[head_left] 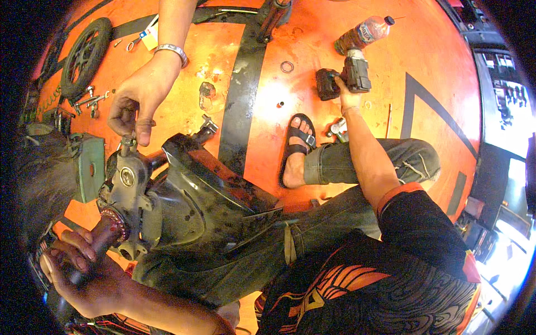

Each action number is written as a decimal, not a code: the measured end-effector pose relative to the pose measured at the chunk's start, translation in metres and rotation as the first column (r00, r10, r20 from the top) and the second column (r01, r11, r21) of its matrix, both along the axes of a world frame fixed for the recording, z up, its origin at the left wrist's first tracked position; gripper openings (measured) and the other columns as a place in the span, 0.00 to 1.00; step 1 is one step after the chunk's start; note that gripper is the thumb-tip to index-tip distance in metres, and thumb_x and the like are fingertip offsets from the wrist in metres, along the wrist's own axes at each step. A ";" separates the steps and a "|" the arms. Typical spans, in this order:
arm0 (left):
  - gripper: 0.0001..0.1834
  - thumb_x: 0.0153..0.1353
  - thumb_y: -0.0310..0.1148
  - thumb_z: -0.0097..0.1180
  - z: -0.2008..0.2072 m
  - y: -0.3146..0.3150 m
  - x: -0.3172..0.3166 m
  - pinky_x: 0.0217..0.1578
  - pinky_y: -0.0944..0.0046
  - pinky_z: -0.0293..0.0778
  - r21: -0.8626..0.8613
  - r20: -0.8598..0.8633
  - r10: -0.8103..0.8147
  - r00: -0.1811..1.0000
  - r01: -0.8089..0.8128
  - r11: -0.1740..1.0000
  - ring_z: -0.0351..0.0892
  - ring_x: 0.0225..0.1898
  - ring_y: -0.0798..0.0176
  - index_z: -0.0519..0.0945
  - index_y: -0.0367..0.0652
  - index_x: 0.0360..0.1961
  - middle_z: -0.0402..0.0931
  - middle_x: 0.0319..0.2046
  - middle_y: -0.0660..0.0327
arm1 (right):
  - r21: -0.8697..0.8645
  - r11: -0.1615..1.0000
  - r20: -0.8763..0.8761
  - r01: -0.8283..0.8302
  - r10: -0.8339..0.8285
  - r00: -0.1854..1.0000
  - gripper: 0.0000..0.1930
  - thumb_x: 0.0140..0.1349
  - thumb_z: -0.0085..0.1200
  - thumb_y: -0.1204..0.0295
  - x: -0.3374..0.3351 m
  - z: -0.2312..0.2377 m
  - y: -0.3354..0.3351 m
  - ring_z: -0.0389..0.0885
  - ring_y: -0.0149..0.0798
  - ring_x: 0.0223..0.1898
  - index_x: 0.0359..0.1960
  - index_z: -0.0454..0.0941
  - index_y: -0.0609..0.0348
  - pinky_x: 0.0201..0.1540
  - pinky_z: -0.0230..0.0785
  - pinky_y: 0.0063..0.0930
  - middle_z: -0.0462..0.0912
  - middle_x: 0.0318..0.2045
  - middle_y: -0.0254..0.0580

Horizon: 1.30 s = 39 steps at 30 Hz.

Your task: The person disassembles and services motorcycle front forks, using a hammer and a power impact driver to remove components. They handle internal springs and seals by hand, eventually reassembling the fork assembly while being assisted by another person.

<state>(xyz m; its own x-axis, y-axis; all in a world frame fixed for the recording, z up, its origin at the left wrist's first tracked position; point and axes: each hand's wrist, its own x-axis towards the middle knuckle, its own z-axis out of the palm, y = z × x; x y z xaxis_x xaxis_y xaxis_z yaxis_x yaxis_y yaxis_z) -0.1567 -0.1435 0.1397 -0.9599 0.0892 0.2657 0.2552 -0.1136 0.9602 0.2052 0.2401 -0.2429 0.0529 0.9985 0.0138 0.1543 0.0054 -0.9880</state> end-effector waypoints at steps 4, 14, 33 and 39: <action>0.09 0.66 0.34 0.42 -0.006 -0.009 -0.010 0.35 0.61 0.62 0.033 -0.014 -0.121 0.993 0.122 0.992 0.59 0.22 0.65 0.70 0.40 0.31 0.54 0.16 0.65 | -0.057 0.998 -0.072 -0.021 0.016 0.997 0.23 0.53 0.67 0.74 0.005 0.008 -0.005 0.76 0.37 0.47 0.51 0.75 0.58 0.54 0.66 0.35 0.79 0.46 0.36; 0.10 0.65 0.34 0.43 -0.004 -0.003 -0.008 0.33 0.62 0.61 -0.002 -0.026 -0.255 0.966 0.255 0.967 0.58 0.21 0.67 0.65 0.43 0.26 0.53 0.16 0.65 | -0.001 0.994 0.140 0.105 -0.104 0.985 0.32 0.46 0.74 0.68 0.015 -0.018 0.006 0.77 0.40 0.49 0.53 0.73 0.61 0.56 0.67 0.34 0.80 0.48 0.44; 0.11 0.66 0.35 0.43 -0.004 -0.005 -0.017 0.36 0.60 0.65 -0.030 -0.037 -0.342 0.939 0.341 0.940 0.63 0.27 0.60 0.71 0.40 0.31 0.58 0.21 0.61 | -0.197 0.980 0.201 0.018 0.022 0.979 0.23 0.51 0.68 0.61 0.036 -0.014 0.006 0.70 0.28 0.25 0.49 0.76 0.51 0.25 0.62 0.23 0.77 0.38 0.31; 0.09 0.66 0.34 0.43 -0.007 -0.016 -0.021 0.34 0.61 0.62 0.048 0.001 -0.402 0.915 0.402 0.914 0.61 0.25 0.62 0.72 0.42 0.31 0.55 0.20 0.64 | -0.080 0.941 0.545 0.328 -0.235 0.805 0.27 0.47 0.68 0.59 0.037 -0.052 0.007 0.79 0.45 0.40 0.44 0.75 0.64 0.50 0.69 0.38 0.82 0.37 0.46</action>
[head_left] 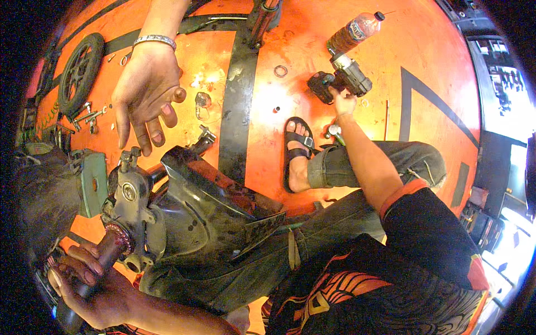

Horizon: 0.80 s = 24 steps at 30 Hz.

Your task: The person disassembles and services motorcycle front forks, using a hammer and a power impact driver to remove components. They handle internal springs and seals by hand, eventually reassembling the fork assembly while being assisted by another person.

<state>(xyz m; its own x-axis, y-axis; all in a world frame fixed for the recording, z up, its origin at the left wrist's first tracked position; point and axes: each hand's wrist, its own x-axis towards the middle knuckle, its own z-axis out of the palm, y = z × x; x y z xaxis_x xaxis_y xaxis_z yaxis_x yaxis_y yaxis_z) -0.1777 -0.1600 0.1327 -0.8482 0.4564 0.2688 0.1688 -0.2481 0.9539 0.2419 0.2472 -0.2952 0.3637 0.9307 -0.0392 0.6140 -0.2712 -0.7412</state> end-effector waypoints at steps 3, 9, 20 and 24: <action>0.09 0.65 0.34 0.44 0.002 0.001 0.001 0.35 0.60 0.64 -0.015 -0.042 -0.052 0.998 0.052 0.999 0.62 0.26 0.62 0.72 0.43 0.31 0.54 0.20 0.63 | 0.049 0.978 0.309 0.204 -0.209 0.928 0.19 0.48 0.63 0.62 -0.038 0.006 -0.053 0.81 0.56 0.38 0.32 0.75 0.65 0.45 0.72 0.41 0.82 0.34 0.56; 0.09 0.65 0.35 0.46 0.001 0.002 -0.005 0.38 0.59 0.68 -0.043 -0.004 0.093 0.996 -0.093 0.995 0.65 0.27 0.60 0.73 0.42 0.34 0.56 0.20 0.64 | -0.226 0.695 0.246 -0.682 0.718 0.651 0.25 0.53 0.58 0.58 -0.102 0.028 -0.097 0.75 0.54 0.52 0.51 0.73 0.56 0.54 0.68 0.48 0.77 0.45 0.53; 0.08 0.65 0.34 0.46 0.009 0.019 -0.001 0.36 0.59 0.67 0.011 0.028 0.115 0.993 -0.115 0.993 0.63 0.25 0.60 0.68 0.43 0.30 0.56 0.19 0.64 | -0.278 0.610 -0.194 -0.742 0.721 0.666 0.13 0.62 0.58 0.63 -0.137 0.017 -0.094 0.81 0.40 0.40 0.44 0.79 0.56 0.42 0.75 0.35 0.83 0.38 0.42; 0.07 0.64 0.33 0.46 0.010 0.022 0.003 0.36 0.60 0.67 -0.023 0.007 0.110 0.994 -0.110 0.994 0.65 0.26 0.60 0.67 0.42 0.33 0.59 0.20 0.61 | -0.071 0.766 -0.735 -0.639 0.393 0.553 0.13 0.69 0.50 0.62 -0.137 0.095 -0.056 0.76 0.29 0.36 0.47 0.78 0.56 0.38 0.73 0.28 0.81 0.38 0.31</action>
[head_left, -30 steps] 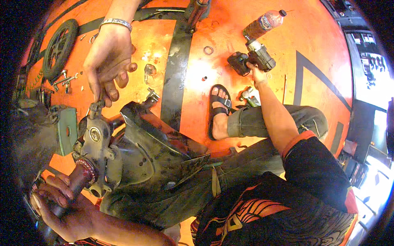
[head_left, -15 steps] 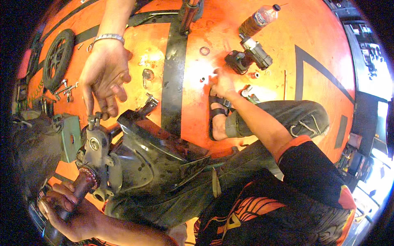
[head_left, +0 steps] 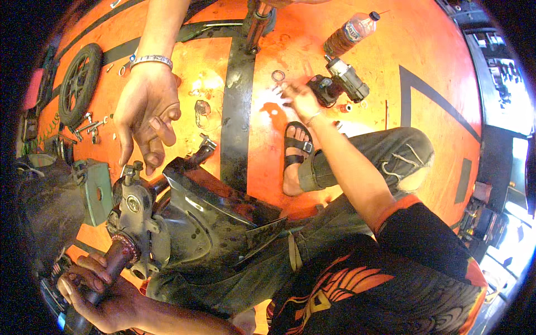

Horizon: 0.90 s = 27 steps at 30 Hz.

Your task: The person disassembles and services motorcycle front forks, using a hammer and a power impact driver to remove components. They handle internal springs and seals by hand, eventually reassembling the fork assembly while being assisted by another person.

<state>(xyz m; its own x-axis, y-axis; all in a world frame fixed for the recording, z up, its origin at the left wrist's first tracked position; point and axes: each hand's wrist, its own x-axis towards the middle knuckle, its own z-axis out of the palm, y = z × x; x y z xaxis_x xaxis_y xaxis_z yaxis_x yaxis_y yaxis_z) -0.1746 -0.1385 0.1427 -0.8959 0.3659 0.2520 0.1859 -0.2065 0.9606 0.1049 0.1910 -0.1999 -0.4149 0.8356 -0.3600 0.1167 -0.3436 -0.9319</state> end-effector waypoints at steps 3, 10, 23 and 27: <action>0.07 0.64 0.34 0.46 -0.001 0.002 0.008 0.35 0.60 0.67 -0.028 -0.048 0.145 0.988 -0.147 0.989 0.68 0.27 0.58 0.67 0.42 0.35 0.64 0.23 0.58 | 0.288 0.957 -0.020 0.018 -0.013 1.000 0.13 0.70 0.48 0.62 0.004 0.080 0.037 0.78 0.29 0.39 0.45 0.77 0.57 0.40 0.73 0.27 0.82 0.39 0.35; 0.07 0.65 0.35 0.44 -0.006 -0.004 0.003 0.30 0.62 0.63 0.032 0.001 0.011 1.000 -0.011 0.999 0.65 0.25 0.60 0.66 0.44 0.34 0.62 0.21 0.61 | 0.753 0.468 0.578 -0.462 -0.137 0.804 0.14 0.66 0.52 0.66 0.048 0.103 0.139 0.83 0.36 0.34 0.50 0.80 0.54 0.41 0.75 0.32 0.85 0.34 0.45; 0.07 0.66 0.34 0.45 0.002 0.011 0.012 0.23 0.65 0.64 0.039 -0.028 0.021 0.999 -0.020 0.999 0.61 0.15 0.66 0.67 0.45 0.30 0.58 0.12 0.65 | 0.533 0.649 0.668 -0.543 0.072 0.741 0.18 0.64 0.56 0.58 0.043 0.076 0.144 0.82 0.47 0.44 0.48 0.80 0.55 0.50 0.71 0.37 0.84 0.42 0.50; 0.08 0.66 0.34 0.44 0.003 0.018 0.015 0.23 0.64 0.65 0.038 -0.034 0.051 0.998 -0.050 0.998 0.60 0.14 0.67 0.66 0.44 0.29 0.58 0.12 0.65 | 0.576 0.631 0.635 -0.519 0.055 0.771 0.14 0.66 0.53 0.64 0.053 0.070 0.155 0.80 0.41 0.35 0.46 0.80 0.59 0.43 0.72 0.34 0.82 0.34 0.46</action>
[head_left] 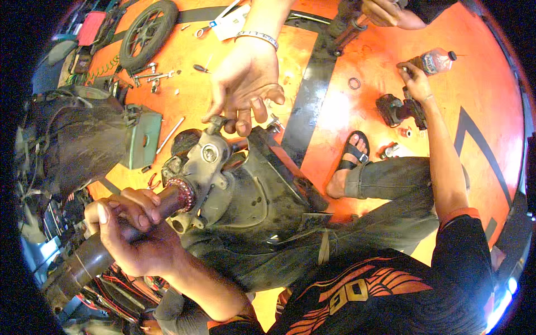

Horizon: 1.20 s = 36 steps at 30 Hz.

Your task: The person disassembles and services motorcycle front forks, using a hammer and a power impact driver to remove components. They handle internal springs and seals by hand, eventually reassembling the fork assembly while being assisted by another person.

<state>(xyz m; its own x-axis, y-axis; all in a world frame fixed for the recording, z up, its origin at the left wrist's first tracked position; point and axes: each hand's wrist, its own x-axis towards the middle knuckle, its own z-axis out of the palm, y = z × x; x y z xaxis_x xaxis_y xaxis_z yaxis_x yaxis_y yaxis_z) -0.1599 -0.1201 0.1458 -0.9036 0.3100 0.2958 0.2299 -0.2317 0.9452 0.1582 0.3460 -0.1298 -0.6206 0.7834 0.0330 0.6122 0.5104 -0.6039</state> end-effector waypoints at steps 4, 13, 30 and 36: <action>0.10 0.66 0.34 0.45 -0.001 0.000 -0.002 0.23 0.64 0.65 0.006 -0.003 0.001 1.000 -0.001 1.000 0.60 0.14 0.68 0.66 0.43 0.28 0.57 0.11 0.65 | -0.112 0.991 0.080 0.073 -0.064 0.995 0.13 0.67 0.48 0.67 -0.004 0.007 -0.007 0.79 0.40 0.39 0.47 0.79 0.61 0.46 0.71 0.33 0.82 0.36 0.48; 0.08 0.66 0.36 0.46 -0.001 -0.003 -0.004 0.21 0.66 0.65 -0.046 -0.039 -0.094 0.995 0.092 0.995 0.61 0.15 0.66 0.67 0.47 0.31 0.59 0.14 0.66 | 0.091 0.990 0.265 -0.109 0.081 0.961 0.15 0.66 0.48 0.66 -0.016 0.019 -0.027 0.78 0.56 0.51 0.51 0.78 0.56 0.54 0.69 0.41 0.80 0.46 0.57; 0.09 0.64 0.32 0.51 -0.009 -0.004 -0.006 0.19 0.67 0.64 0.025 -0.036 0.067 0.997 -0.066 0.998 0.60 0.14 0.70 0.66 0.43 0.29 0.61 0.13 0.65 | 0.259 0.962 0.271 -0.087 0.013 0.962 0.15 0.61 0.54 0.63 -0.020 0.026 -0.038 0.79 0.54 0.46 0.44 0.81 0.59 0.50 0.70 0.43 0.82 0.41 0.53; 0.10 0.62 0.29 0.55 0.002 0.009 -0.004 0.18 0.67 0.66 0.055 0.012 0.071 0.997 -0.072 0.996 0.62 0.15 0.70 0.66 0.42 0.29 0.60 0.14 0.65 | 0.494 0.868 -0.077 0.041 -0.003 0.997 0.11 0.62 0.52 0.69 -0.031 0.037 -0.082 0.77 0.51 0.44 0.45 0.78 0.56 0.46 0.69 0.42 0.80 0.39 0.51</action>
<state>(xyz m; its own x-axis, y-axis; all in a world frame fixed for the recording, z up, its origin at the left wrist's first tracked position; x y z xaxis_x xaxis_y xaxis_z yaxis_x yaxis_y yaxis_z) -0.1635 -0.1114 0.1475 -0.9257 0.2280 0.3017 0.2386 -0.2669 0.9337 0.1272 0.2638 -0.0925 -0.5848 0.6659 0.4633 0.5919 0.7408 -0.3176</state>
